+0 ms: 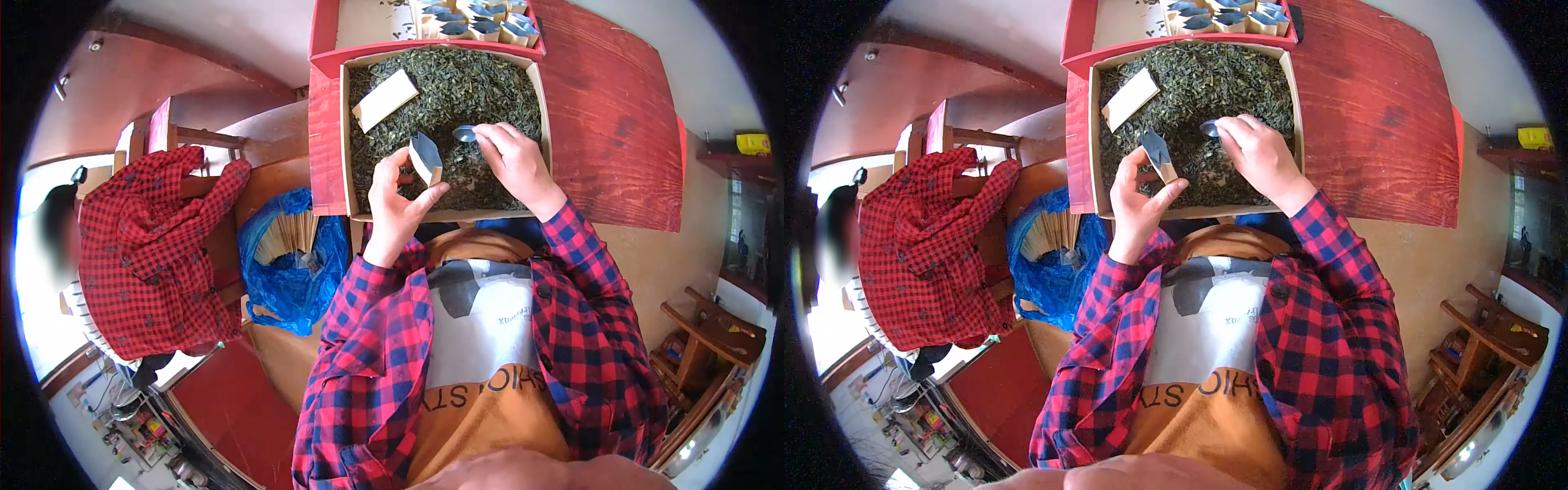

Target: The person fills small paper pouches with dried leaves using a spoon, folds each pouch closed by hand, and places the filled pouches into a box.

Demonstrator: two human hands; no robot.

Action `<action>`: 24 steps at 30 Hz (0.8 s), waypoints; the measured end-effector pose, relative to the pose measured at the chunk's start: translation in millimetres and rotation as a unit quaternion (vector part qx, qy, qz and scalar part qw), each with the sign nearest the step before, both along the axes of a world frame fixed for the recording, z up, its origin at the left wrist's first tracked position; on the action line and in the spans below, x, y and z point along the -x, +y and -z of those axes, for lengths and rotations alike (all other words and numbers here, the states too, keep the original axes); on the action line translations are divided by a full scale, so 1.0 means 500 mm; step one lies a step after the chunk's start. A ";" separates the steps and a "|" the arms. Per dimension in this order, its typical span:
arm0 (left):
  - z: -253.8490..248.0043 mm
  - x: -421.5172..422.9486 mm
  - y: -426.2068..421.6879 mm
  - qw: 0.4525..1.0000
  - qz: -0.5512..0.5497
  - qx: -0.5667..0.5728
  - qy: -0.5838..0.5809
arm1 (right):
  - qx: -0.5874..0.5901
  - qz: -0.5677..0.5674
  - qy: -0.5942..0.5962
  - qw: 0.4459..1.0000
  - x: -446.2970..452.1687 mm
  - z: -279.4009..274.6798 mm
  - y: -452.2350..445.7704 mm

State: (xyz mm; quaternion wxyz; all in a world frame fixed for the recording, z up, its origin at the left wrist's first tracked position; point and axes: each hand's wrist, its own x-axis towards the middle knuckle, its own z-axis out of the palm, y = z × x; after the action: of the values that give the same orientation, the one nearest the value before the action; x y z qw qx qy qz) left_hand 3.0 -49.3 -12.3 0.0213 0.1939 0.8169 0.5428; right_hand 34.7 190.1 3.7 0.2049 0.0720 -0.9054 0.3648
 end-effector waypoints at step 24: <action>-0.009 -0.003 0.024 0.986 0.004 0.117 0.118 | 0.361 0.104 -0.272 0.886 -0.038 -0.049 0.061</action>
State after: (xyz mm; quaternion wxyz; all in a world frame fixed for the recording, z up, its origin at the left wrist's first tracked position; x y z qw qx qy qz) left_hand 4.6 -37.2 -7.8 -0.0510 0.2562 0.8706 0.4169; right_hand 53.8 220.6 28.0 -0.0007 -0.2038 -0.7333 0.6486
